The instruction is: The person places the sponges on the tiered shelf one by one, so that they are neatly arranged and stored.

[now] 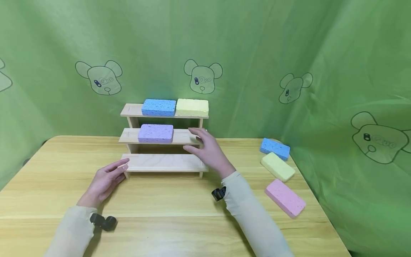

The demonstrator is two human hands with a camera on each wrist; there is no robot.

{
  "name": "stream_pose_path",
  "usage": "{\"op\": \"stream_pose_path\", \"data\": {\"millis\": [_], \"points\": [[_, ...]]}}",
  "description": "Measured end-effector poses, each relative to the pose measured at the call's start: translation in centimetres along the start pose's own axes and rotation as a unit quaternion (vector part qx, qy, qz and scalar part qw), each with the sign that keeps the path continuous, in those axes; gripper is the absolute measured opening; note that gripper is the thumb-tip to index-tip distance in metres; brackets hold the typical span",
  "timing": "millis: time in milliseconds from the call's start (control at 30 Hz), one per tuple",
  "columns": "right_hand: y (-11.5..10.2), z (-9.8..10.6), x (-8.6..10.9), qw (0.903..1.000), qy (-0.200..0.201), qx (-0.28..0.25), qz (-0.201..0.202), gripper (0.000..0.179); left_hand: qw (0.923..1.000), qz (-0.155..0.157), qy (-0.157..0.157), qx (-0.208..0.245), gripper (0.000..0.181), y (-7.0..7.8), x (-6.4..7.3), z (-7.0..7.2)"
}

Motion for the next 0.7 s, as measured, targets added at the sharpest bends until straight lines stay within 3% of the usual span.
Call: {"op": "stream_pose_path", "data": {"millis": [233, 700], "points": [[0.4, 1.3, 1.7, 0.9998, -0.005, 0.016, -0.005, 0.061, 1.0, -0.001, -0.005, 0.005, 0.049, 0.1, 0.0, -0.1], [1.6, 4.1, 5.3, 0.9976, -0.005, 0.062, -0.029, 0.06, 0.9999, -0.001, -0.003, 0.015, 0.036, -0.1, -0.1, 0.1]]}}
Point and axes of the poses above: each hand's wrist, its own x-axis away from the middle knuckle, its own z-axis out of the back of the hand, y = z × x, the point moved 8 cm from there along -x, towards the middle knuckle, and after that the axes turned 4 degrees about -z, right-handed, at the moved point
